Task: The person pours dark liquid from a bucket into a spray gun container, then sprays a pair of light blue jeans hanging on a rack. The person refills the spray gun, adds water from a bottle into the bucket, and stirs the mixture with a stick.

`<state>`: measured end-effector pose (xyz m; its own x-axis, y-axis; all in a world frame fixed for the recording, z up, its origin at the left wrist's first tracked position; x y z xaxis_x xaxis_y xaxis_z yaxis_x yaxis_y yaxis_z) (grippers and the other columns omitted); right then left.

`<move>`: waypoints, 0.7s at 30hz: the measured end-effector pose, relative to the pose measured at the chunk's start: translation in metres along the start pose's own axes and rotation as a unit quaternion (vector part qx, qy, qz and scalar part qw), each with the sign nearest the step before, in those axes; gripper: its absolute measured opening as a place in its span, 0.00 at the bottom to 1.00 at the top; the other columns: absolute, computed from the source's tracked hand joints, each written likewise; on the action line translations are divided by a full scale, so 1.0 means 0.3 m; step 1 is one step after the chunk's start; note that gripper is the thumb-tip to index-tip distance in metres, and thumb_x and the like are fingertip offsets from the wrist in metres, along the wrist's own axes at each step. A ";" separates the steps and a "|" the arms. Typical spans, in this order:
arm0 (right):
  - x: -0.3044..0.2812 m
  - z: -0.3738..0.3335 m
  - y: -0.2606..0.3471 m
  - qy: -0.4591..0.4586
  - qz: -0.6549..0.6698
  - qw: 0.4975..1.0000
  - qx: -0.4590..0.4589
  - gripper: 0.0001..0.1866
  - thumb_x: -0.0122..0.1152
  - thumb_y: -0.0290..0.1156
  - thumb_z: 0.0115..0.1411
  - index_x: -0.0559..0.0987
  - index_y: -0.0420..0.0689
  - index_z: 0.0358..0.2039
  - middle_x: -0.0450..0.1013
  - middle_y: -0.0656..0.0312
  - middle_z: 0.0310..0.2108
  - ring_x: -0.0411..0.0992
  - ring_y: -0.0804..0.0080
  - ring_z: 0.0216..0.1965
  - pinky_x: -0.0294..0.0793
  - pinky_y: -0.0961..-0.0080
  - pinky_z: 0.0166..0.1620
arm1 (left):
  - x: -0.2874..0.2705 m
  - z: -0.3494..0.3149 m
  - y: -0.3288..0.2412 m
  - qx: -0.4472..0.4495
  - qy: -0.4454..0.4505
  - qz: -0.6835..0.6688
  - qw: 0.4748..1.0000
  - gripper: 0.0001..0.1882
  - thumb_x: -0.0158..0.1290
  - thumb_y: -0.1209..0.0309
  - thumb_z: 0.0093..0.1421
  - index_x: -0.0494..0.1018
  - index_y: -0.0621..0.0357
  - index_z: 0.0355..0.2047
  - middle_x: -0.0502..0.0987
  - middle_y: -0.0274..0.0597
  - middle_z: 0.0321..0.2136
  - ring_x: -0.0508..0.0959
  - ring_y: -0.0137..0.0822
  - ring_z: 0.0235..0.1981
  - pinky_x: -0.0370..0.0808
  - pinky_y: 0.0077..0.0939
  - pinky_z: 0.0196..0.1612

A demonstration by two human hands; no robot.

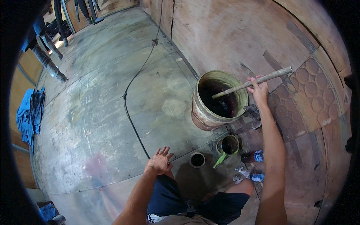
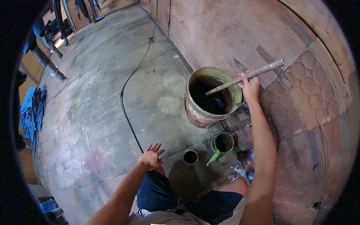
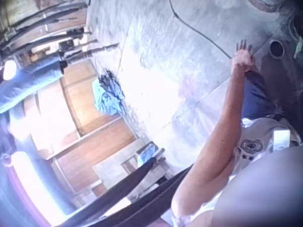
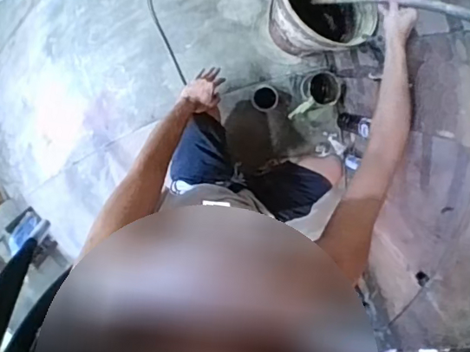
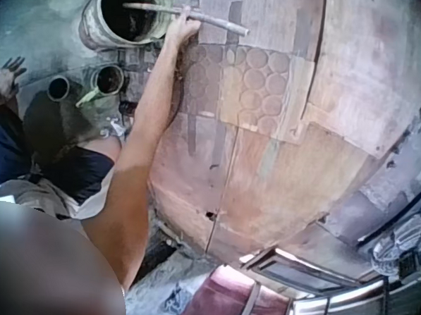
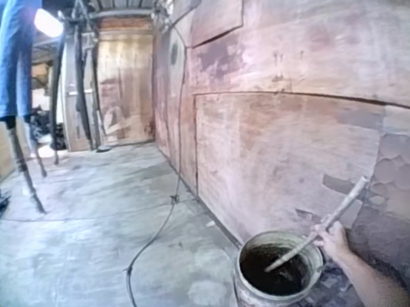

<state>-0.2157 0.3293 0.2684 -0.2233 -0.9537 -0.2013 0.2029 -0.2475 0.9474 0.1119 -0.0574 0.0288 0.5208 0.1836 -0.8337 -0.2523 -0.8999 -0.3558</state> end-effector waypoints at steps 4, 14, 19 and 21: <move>-0.081 -0.015 0.090 0.078 -0.065 0.991 0.084 0.13 0.59 0.30 0.70 0.68 0.46 0.51 0.80 0.54 0.43 0.81 0.63 0.44 0.85 0.59 0.41 | 0.004 0.000 -0.007 0.002 0.006 0.021 1.000 0.37 0.51 0.50 0.64 0.63 0.50 0.70 0.50 0.54 0.75 0.49 0.48 0.77 0.44 0.47 0.77; -0.015 -0.049 0.032 0.011 0.010 1.000 0.004 0.13 0.61 0.31 0.69 0.68 0.46 0.50 0.79 0.57 0.42 0.79 0.68 0.45 0.82 0.67 0.37 | 0.002 0.029 -0.018 0.006 0.012 0.008 1.000 0.37 0.52 0.51 0.63 0.63 0.50 0.70 0.51 0.56 0.75 0.49 0.50 0.77 0.45 0.49 0.77; -0.104 -0.013 0.131 0.087 -0.115 0.989 0.043 0.14 0.60 0.31 0.69 0.68 0.46 0.51 0.79 0.57 0.42 0.79 0.67 0.48 0.84 0.61 0.41 | 0.011 0.032 -0.017 0.008 0.010 0.012 1.000 0.37 0.52 0.51 0.63 0.63 0.51 0.70 0.51 0.57 0.74 0.50 0.51 0.76 0.45 0.49 0.77; -0.109 -0.005 0.130 0.038 -0.152 0.988 0.010 0.15 0.61 0.31 0.68 0.68 0.46 0.51 0.79 0.58 0.42 0.79 0.68 0.48 0.83 0.61 0.42 | 0.007 0.034 -0.014 0.008 0.010 0.003 1.000 0.37 0.52 0.52 0.62 0.63 0.51 0.70 0.51 0.57 0.74 0.50 0.51 0.76 0.45 0.49 0.77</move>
Point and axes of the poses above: each hand's wrist, its own z-axis towards the middle knuckle, its own x-axis out of the palm, y = z × x, the point moved 5 cm from there along z, towards the middle knuckle
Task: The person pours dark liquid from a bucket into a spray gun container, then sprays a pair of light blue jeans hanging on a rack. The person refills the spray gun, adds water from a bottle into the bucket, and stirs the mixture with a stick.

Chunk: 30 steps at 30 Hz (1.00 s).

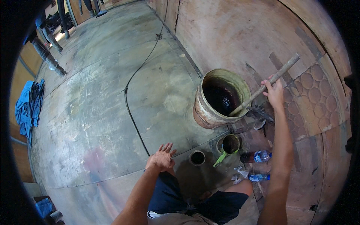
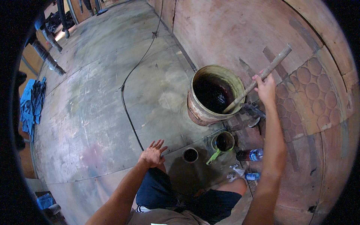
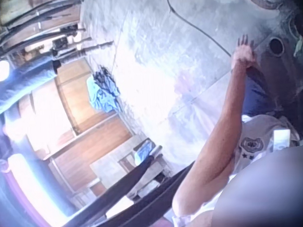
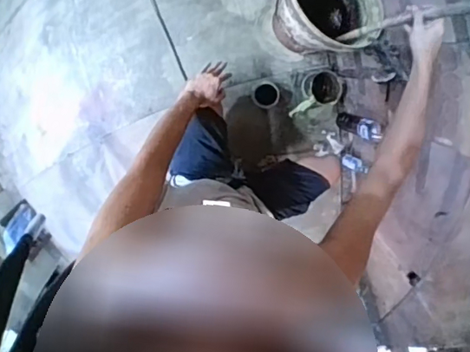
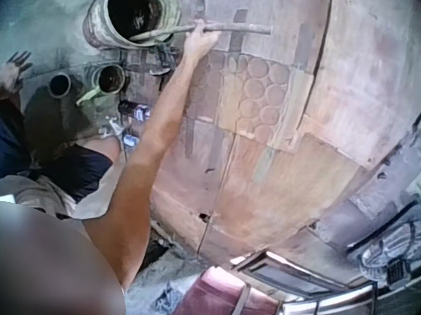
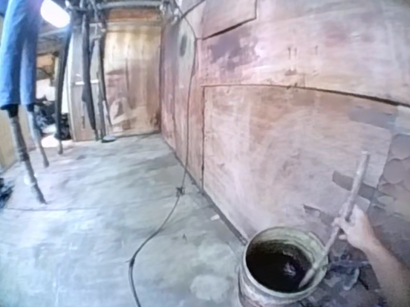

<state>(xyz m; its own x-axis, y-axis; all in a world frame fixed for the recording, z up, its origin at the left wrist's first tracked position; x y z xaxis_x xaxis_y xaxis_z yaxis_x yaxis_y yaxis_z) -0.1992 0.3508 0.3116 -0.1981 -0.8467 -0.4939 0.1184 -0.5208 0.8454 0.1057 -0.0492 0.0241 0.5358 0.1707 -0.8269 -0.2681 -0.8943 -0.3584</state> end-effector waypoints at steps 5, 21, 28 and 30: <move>0.122 -0.026 -0.102 -0.074 0.148 0.986 0.008 0.15 0.60 0.29 0.70 0.66 0.46 0.52 0.78 0.56 0.44 0.79 0.66 0.49 0.83 0.57 0.45 | -0.006 0.000 0.008 -0.008 -0.003 -0.003 1.000 0.36 0.51 0.52 0.63 0.64 0.51 0.69 0.52 0.57 0.74 0.50 0.51 0.76 0.46 0.50 0.77; 0.146 -0.047 -0.063 -0.002 0.185 0.983 0.001 0.14 0.61 0.29 0.69 0.67 0.46 0.49 0.78 0.58 0.40 0.80 0.66 0.45 0.85 0.65 0.37 | 0.012 -0.008 0.014 -0.003 -0.011 0.008 1.000 0.37 0.52 0.51 0.62 0.64 0.51 0.69 0.53 0.57 0.74 0.51 0.52 0.76 0.47 0.50 0.76; 0.011 -0.010 0.007 -0.118 -0.083 0.989 -0.030 0.16 0.61 0.30 0.68 0.68 0.43 0.53 0.78 0.58 0.38 0.81 0.68 0.41 0.84 0.68 0.34 | -0.003 -0.015 0.008 0.002 -0.025 0.003 1.000 0.37 0.53 0.51 0.62 0.64 0.52 0.69 0.53 0.57 0.74 0.51 0.52 0.76 0.48 0.50 0.76; 0.104 -0.028 -0.033 -0.116 0.046 0.990 -0.059 0.15 0.62 0.30 0.69 0.68 0.44 0.51 0.78 0.59 0.37 0.81 0.67 0.44 0.83 0.70 0.35 | -0.002 -0.015 0.008 0.001 -0.019 0.004 1.000 0.37 0.53 0.51 0.62 0.64 0.52 0.69 0.53 0.57 0.74 0.51 0.52 0.76 0.47 0.50 0.76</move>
Point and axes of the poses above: each hand's wrist, its own z-axis towards the middle knuckle, its own x-axis out of the palm, y = z × x, the point moved 5 cm from there along z, towards the middle knuckle
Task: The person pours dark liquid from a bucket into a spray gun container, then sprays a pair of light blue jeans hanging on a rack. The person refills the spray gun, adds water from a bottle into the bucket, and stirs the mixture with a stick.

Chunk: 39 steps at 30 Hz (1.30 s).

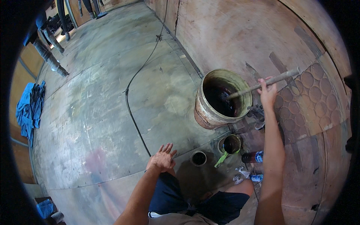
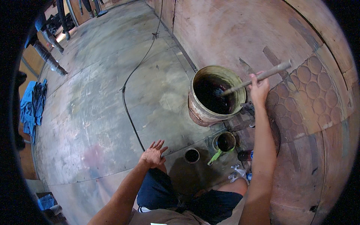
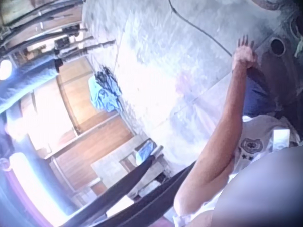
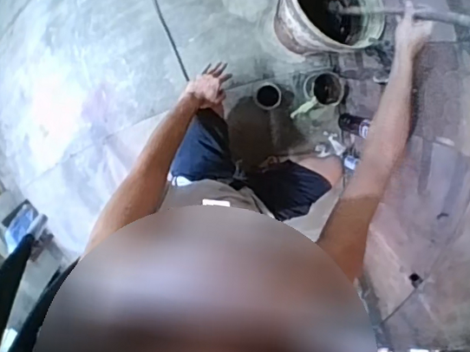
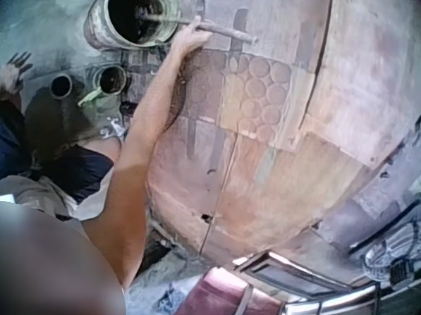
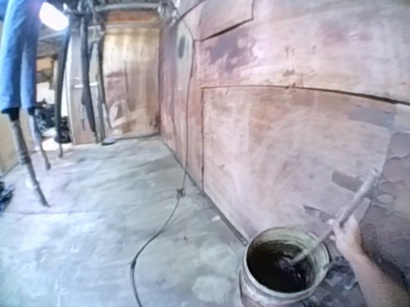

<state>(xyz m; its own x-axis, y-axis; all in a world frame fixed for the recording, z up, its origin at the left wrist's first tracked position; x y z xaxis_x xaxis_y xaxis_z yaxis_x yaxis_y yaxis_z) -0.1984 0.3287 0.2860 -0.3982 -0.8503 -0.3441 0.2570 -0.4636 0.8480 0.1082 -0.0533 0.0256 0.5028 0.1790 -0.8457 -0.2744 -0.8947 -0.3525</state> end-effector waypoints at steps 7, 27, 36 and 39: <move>-0.054 0.021 0.040 0.128 0.019 0.988 0.083 0.16 0.62 0.32 0.69 0.67 0.44 0.50 0.79 0.57 0.39 0.81 0.67 0.43 0.83 0.68 0.35 | 0.007 -0.008 -0.002 -0.008 0.003 0.006 1.000 0.37 0.52 0.51 0.62 0.64 0.50 0.70 0.51 0.56 0.75 0.49 0.50 0.77 0.45 0.48 0.77; 0.055 0.023 -0.056 0.044 0.051 0.998 0.013 0.13 0.63 0.29 0.68 0.70 0.44 0.47 0.80 0.58 0.40 0.79 0.73 0.41 0.76 0.77 0.31 | -0.001 0.005 -0.002 -0.014 0.027 0.008 1.000 0.37 0.51 0.51 0.63 0.63 0.51 0.70 0.50 0.56 0.75 0.48 0.50 0.77 0.45 0.48 0.77; -0.087 0.106 0.039 0.083 -0.085 0.992 0.037 0.16 0.65 0.30 0.66 0.69 0.43 0.49 0.79 0.58 0.37 0.80 0.70 0.40 0.83 0.66 0.33 | -0.009 -0.007 -0.009 -0.003 0.013 0.004 1.000 0.37 0.51 0.51 0.63 0.63 0.51 0.70 0.49 0.57 0.75 0.47 0.50 0.77 0.45 0.48 0.77; 0.012 0.055 -0.017 -0.006 -0.030 0.999 0.021 0.17 0.66 0.28 0.65 0.68 0.44 0.49 0.79 0.58 0.38 0.80 0.71 0.40 0.80 0.68 0.30 | -0.005 -0.003 -0.008 -0.007 0.019 0.014 1.000 0.37 0.51 0.51 0.63 0.63 0.51 0.70 0.50 0.57 0.75 0.47 0.50 0.77 0.45 0.48 0.77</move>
Point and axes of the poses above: each hand's wrist, its own z-axis towards the middle knuckle, its own x-axis out of the palm, y = z × x, the point moved 5 cm from there along z, towards the middle knuckle
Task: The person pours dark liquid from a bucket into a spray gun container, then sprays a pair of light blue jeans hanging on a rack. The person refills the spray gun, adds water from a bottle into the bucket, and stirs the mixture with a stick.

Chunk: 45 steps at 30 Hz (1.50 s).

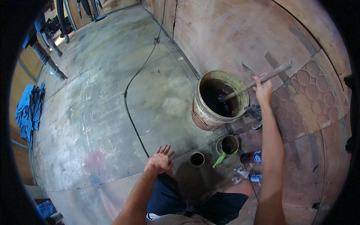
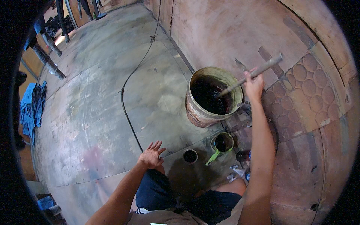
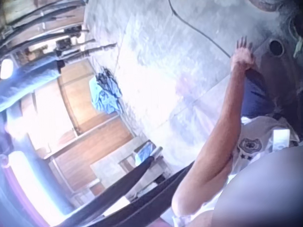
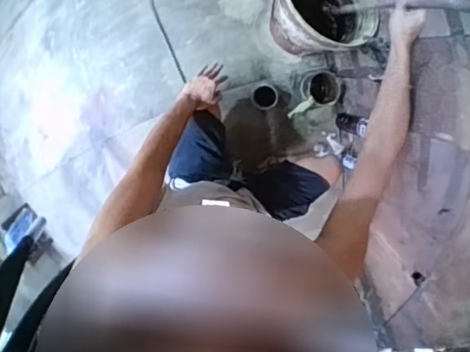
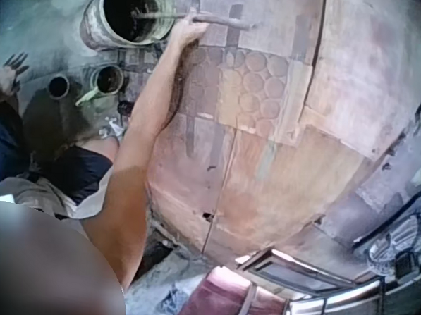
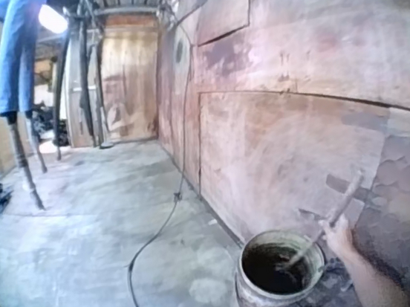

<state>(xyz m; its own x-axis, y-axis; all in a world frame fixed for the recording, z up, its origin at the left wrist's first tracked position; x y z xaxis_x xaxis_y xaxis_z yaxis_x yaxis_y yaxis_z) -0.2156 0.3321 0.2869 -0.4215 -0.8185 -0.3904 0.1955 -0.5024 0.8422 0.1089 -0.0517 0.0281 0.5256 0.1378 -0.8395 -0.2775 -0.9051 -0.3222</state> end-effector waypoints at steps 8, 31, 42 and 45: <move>-0.107 0.032 0.028 0.145 -0.002 0.989 0.013 0.16 0.64 0.32 0.67 0.68 0.43 0.48 0.80 0.56 0.39 0.81 0.67 0.40 0.83 0.63 0.36 | -0.001 -0.014 0.003 -0.001 0.004 -0.004 1.000 0.37 0.51 0.51 0.64 0.62 0.50 0.71 0.48 0.55 0.76 0.47 0.49 0.77 0.46 0.48 0.77; 0.067 -0.067 0.018 0.156 0.155 0.975 0.037 0.12 0.61 0.30 0.70 0.67 0.45 0.47 0.78 0.56 0.39 0.80 0.66 0.43 0.84 0.65 0.37 | 0.010 -0.021 0.017 -0.005 -0.005 -0.006 1.000 0.37 0.51 0.49 0.64 0.63 0.50 0.70 0.49 0.55 0.75 0.47 0.49 0.77 0.44 0.47 0.78; 0.080 -0.035 -0.019 0.093 0.123 0.988 0.019 0.14 0.62 0.30 0.69 0.68 0.46 0.48 0.79 0.58 0.42 0.79 0.69 0.42 0.80 0.69 0.32 | -0.010 -0.019 0.011 -0.013 0.013 0.007 1.000 0.38 0.53 0.50 0.64 0.62 0.49 0.71 0.48 0.54 0.76 0.47 0.48 0.77 0.45 0.47 0.77; 0.037 -0.054 0.011 0.205 0.143 0.967 0.050 0.14 0.61 0.29 0.68 0.68 0.44 0.49 0.78 0.57 0.42 0.80 0.69 0.45 0.84 0.68 0.38 | -0.007 -0.023 0.011 -0.005 -0.001 0.007 1.000 0.38 0.53 0.50 0.63 0.62 0.50 0.71 0.49 0.55 0.75 0.47 0.48 0.77 0.45 0.46 0.78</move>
<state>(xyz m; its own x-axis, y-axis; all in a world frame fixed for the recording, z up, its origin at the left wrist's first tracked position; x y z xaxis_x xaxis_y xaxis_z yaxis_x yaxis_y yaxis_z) -0.2053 0.3168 0.2792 0.0283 -0.9721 -0.2328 0.1566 -0.2257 0.9615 0.1124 -0.0579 0.0319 0.5200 0.1260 -0.8448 -0.2768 -0.9108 -0.3062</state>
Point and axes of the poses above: each hand's wrist, its own z-axis towards the middle knuckle, its own x-axis out of the palm, y = z × x, the point moved 5 cm from there along z, towards the middle knuckle
